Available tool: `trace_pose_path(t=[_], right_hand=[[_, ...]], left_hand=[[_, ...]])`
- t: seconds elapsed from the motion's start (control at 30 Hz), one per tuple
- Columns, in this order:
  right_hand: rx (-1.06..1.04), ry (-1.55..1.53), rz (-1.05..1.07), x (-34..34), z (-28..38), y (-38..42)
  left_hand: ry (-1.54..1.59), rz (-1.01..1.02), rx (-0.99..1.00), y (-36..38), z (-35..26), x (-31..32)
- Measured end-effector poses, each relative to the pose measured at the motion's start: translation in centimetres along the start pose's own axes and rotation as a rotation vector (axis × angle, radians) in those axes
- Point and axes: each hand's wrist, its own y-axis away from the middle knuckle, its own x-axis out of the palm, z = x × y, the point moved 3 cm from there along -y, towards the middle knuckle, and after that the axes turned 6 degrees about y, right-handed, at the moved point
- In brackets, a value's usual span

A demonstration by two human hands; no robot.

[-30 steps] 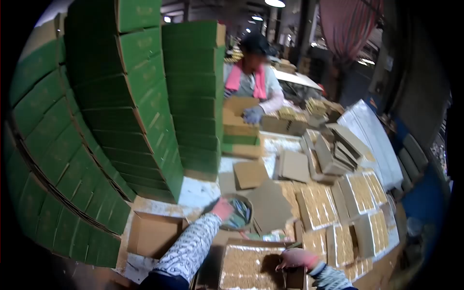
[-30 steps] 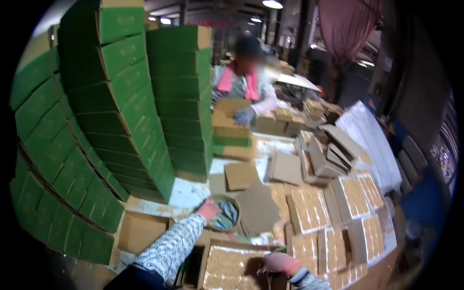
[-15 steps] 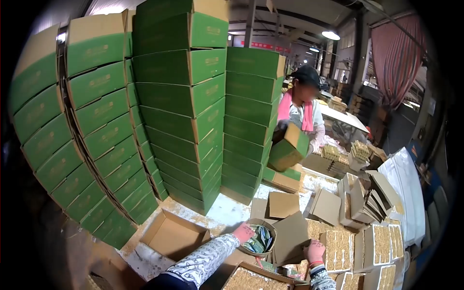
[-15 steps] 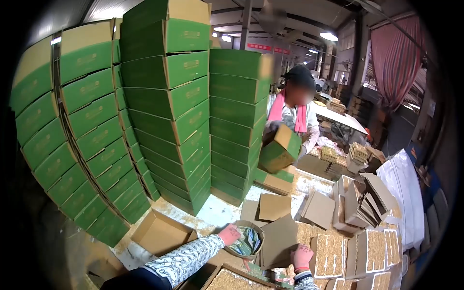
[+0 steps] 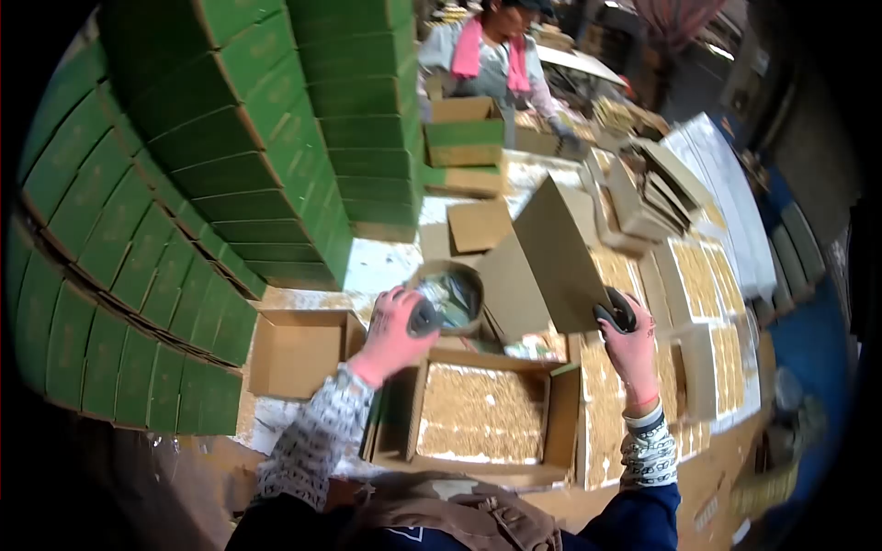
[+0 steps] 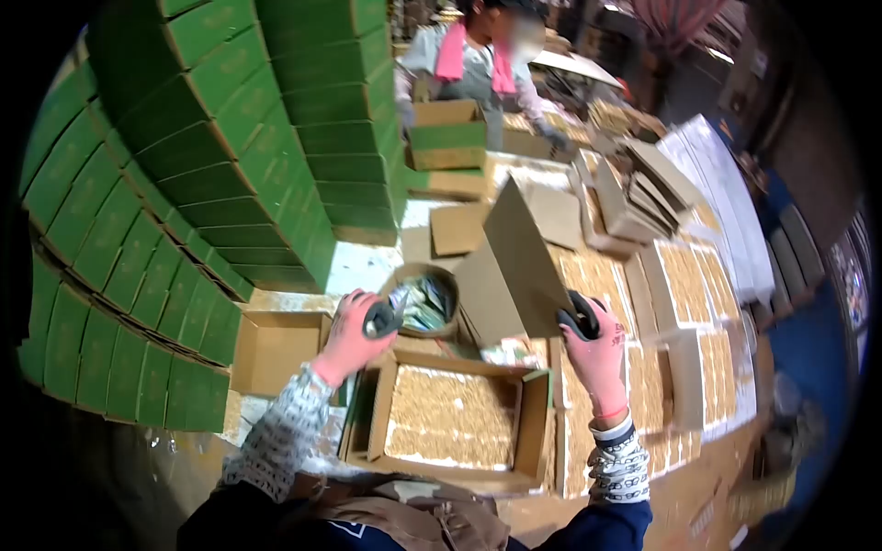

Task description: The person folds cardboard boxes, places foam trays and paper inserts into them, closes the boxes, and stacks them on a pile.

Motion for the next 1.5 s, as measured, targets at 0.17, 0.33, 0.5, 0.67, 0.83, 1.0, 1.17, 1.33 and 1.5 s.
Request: trace_pose_path(t=[0.17, 0.33, 0.5, 0.67, 0.83, 1.0, 1.17, 1.33, 1.5], right_hand=[[-0.667, 0.392, 0.341, -0.5, 7.6, 5.9], [-0.793, 0.697, 0.85, 3.5, 1.1, 14.7], [-0.639, 0.56, 1.032, 2.9, 0.1, 14.3], [0.27, 0.271, 0.547, -1.5, -6.8, 7.9], [0.644, 0.172, 0.528, 9.0, -14.4, 14.9], [0.535, -0.117, 0.626, 7.7, -11.6, 13.9], [0.246, -0.247, 0.717, 11.1, -3.3, 10.5], [-0.282, -0.311, 0.458, 22.2, -4.2, 9.5], [-0.251, -0.054, 0.559, 35.9, -1.3, 10.8]], left_hand=[[-0.385, 0.691, 0.432, 9.7, -6.5, 4.5], [-0.075, 0.184, -0.241, 11.9, -4.3, -2.2], [0.306, -0.043, -0.436, 14.4, -2.5, 0.0], [0.112, 0.312, -0.159, 13.7, -2.2, 1.6], [-0.052, 0.498, -0.163, 14.0, -0.2, 4.3], [1.098, 0.185, -0.936, 18.7, 1.8, 9.0], [1.587, -0.119, -1.109, 16.5, 3.7, -1.6], [0.831, -0.804, -0.584, 28.3, 23.2, -13.5], [1.275, -0.923, -0.755, 32.7, 29.6, -8.9]])
